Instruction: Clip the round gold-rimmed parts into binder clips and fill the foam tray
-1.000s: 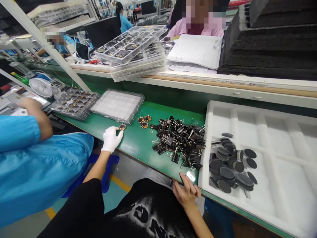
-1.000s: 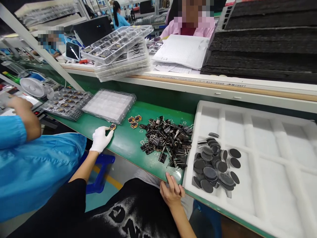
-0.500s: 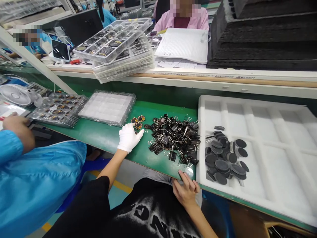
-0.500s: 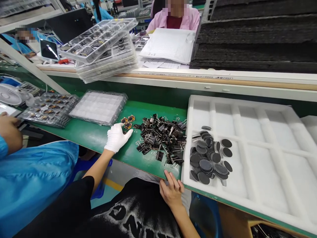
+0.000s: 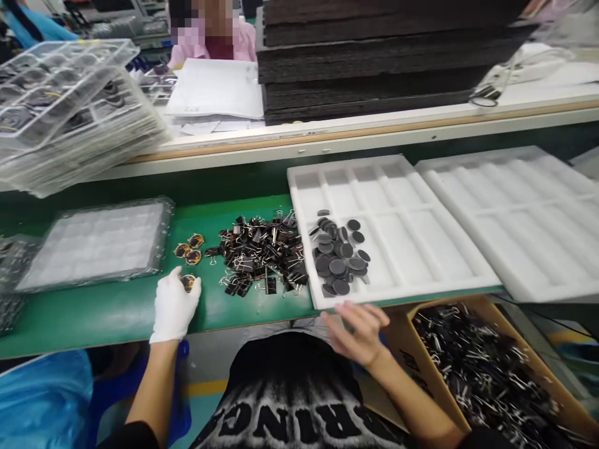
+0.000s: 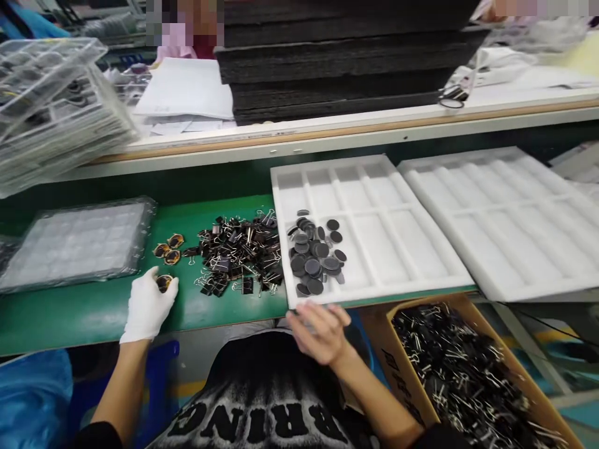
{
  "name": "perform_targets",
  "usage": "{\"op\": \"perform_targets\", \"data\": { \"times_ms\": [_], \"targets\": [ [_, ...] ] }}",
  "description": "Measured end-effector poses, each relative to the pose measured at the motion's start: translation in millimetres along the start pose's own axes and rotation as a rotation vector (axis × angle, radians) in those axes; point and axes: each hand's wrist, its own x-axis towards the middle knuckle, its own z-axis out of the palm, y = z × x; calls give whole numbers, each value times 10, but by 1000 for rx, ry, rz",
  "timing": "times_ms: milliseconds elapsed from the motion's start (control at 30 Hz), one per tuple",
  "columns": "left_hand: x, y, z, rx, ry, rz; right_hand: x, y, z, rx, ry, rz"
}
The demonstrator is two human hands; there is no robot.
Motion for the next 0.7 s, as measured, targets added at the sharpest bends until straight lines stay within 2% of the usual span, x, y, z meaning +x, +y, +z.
{"op": "perform_targets", "data": {
  "times_ms": [67, 100, 167, 267, 333, 400, 467, 567, 600, 700],
  "targets": [
    [-30, 21, 9, -65, 23, -14, 286, 312, -33, -108, 39, 82],
    [-44, 31, 6, -90, 18, -18, 432, 472, -21, -88, 24, 154],
    [-58, 39, -12, -137, -22, -41, 703, 793, 65, 43, -128, 292],
    [-27, 26, -55, -243, -79, -136, 1002, 1254, 316, 215, -325, 408],
    [18, 37, -100, -420, -69, -202, 1131, 1526, 528, 283, -430, 486],
    [74, 105, -176, -691, -54, -236, 1229, 1748, 746, 284, -550, 528],
    [140, 255, -299, -981, -111, -204, 1314, 1912, 952, 261, -674, 536],
    [251, 610, -553, -1297, -308, -47, 1409, 2064, 1198, 265, -780, 550],
    [289, 747, -639, -1356, -367, 3, 1428, 2091, 1249, 271, -793, 556],
    [397, 1145, -831, -1382, -426, 151, 1456, 2081, 1273, 257, -763, 584]
  ]
}}
